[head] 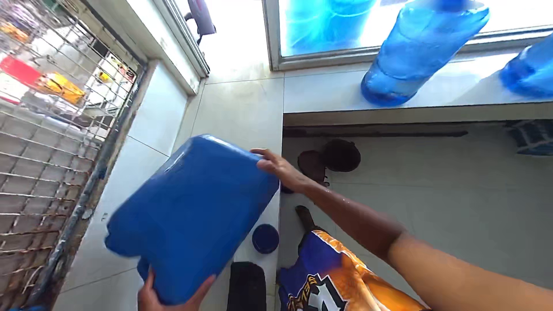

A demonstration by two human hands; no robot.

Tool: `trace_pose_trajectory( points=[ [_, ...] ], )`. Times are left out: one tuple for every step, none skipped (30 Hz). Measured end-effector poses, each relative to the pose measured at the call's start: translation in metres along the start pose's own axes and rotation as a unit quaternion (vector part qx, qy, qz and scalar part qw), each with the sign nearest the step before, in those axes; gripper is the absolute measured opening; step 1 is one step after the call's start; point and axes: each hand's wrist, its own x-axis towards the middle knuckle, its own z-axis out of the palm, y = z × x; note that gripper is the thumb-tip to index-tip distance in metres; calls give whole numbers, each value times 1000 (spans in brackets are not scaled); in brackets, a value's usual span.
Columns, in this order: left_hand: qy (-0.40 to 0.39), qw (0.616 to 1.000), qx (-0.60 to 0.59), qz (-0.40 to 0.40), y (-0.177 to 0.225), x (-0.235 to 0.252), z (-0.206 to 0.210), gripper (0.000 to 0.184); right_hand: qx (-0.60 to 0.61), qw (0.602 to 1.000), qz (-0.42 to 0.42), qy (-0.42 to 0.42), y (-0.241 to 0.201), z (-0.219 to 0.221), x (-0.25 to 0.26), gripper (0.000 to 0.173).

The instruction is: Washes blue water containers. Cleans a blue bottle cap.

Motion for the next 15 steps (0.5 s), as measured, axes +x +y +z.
trace_pose_trajectory(
  points=[
    [-8, 997, 58, 48, 24, 36, 18, 130, 45, 998, 46, 17, 34, -28, 16, 64],
    [-23, 989, 110, 93, 44, 70, 37, 130, 90, 991, 91, 31, 71, -49, 31, 64],
    [-43, 977, 156, 139, 63, 104, 55, 128, 132, 981, 136, 40, 106, -63, 45, 64],
    [-68, 960, 198, 185, 80, 136, 74, 125, 166, 969, 177, 44, 135, -71, 57, 63],
    [-98, 942, 227, 229, 98, 166, 93, 124, 181, 961, 207, 43, 159, -76, 65, 63],
    [-125, 920, 249, 275, 116, 193, 114, 122, 177, 957, 226, 43, 176, -83, 70, 62],
    [-150, 897, 263, 322, 133, 216, 136, 121, 153, 960, 231, 45, 187, -90, 73, 62],
    [-170, 874, 269, 366, 149, 234, 159, 120, 96, 972, 207, 49, 189, -98, 73, 61],
    [-182, 852, 274, 408, 164, 248, 184, 122, 10, 985, 163, 56, 185, -107, 75, 67],
    [-189, 828, 277, 451, 178, 259, 208, 124, -74, 988, 112, 76, 174, -115, 77, 78],
    [-197, 805, 277, 486, 193, 268, 232, 124, -133, 983, 56, 114, 154, -123, 79, 81],
    [-202, 785, 274, 518, 209, 276, 253, 122, -158, 974, -7, 160, 128, -131, 82, 76],
    [-204, 767, 265, 548, 227, 284, 274, 117, -165, 964, -71, 197, 99, -141, 87, 67],
    [-206, 750, 248, 578, 245, 292, 293, 110, -171, 952, -126, 220, 71, -152, 92, 57],
    [-208, 736, 223, 604, 259, 301, 312, 97, -184, 941, -166, 230, 47, -163, 100, 46]
  ],
)
